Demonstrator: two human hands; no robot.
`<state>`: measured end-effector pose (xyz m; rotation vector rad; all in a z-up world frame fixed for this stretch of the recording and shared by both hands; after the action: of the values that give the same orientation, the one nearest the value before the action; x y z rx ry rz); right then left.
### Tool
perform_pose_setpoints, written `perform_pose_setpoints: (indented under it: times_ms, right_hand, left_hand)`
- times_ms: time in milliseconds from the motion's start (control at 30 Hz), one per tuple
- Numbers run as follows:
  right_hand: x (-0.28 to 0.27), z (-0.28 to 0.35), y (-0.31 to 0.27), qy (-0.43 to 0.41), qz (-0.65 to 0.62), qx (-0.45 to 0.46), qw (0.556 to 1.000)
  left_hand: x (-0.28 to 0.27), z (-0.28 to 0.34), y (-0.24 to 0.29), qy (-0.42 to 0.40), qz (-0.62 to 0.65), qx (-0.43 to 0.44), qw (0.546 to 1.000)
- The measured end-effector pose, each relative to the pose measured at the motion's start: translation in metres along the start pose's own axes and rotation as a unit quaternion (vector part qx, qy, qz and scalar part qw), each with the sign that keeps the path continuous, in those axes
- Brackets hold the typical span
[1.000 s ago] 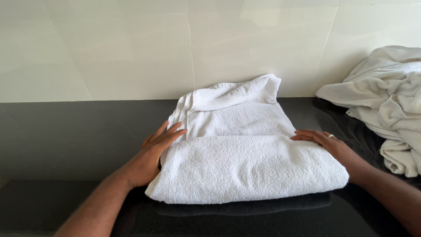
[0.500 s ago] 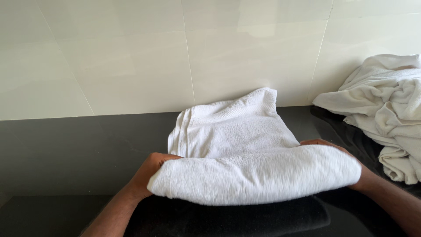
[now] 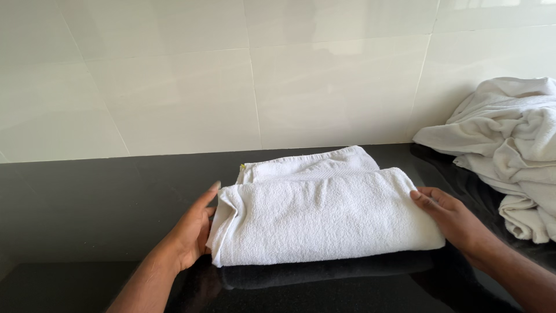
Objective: The person unfolds a white towel on a dark countertop and smooths it out. They fold the towel in half lengthwise, then fold it again to create a long strip. Finally, they fold the strip into thirds to create a compact rectangular bundle.
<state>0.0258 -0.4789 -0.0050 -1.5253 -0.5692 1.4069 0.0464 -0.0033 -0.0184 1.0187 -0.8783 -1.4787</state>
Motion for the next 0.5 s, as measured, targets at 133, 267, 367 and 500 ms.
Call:
perform_pose_setpoints:
  times_ms: [133,267,367,500]
  right_hand:
    - [0.000,0.008,-0.010,0.024,0.022,0.024,0.999]
    - [-0.003,0.016,-0.018,0.016,-0.040,-0.019,0.999]
    - [-0.016,0.020,-0.026,0.050,-0.104,-0.100,0.988]
    - [-0.029,0.006,-0.021,0.078,0.008,-0.090,0.993]
  left_hand:
    - [0.014,0.011,0.010,0.041,-0.103,0.030,0.993]
    - [0.019,0.025,0.020,0.022,-0.088,0.035,0.995]
    - [-0.003,0.032,0.036,0.007,-0.042,0.142,0.989]
    - [-0.036,0.032,0.025,0.022,-0.059,0.069,0.996]
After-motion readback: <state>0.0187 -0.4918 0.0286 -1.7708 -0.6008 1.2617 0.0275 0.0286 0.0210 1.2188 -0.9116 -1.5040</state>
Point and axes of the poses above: each hand's wrist, its own z-axis away from the middle knuckle, its own x-axis out of the palm, y = z × x, the point moved 5 cm from there along -z, towards the middle knuckle, and after that the axes turned 4 degrees about y, right-handed, at the moved point
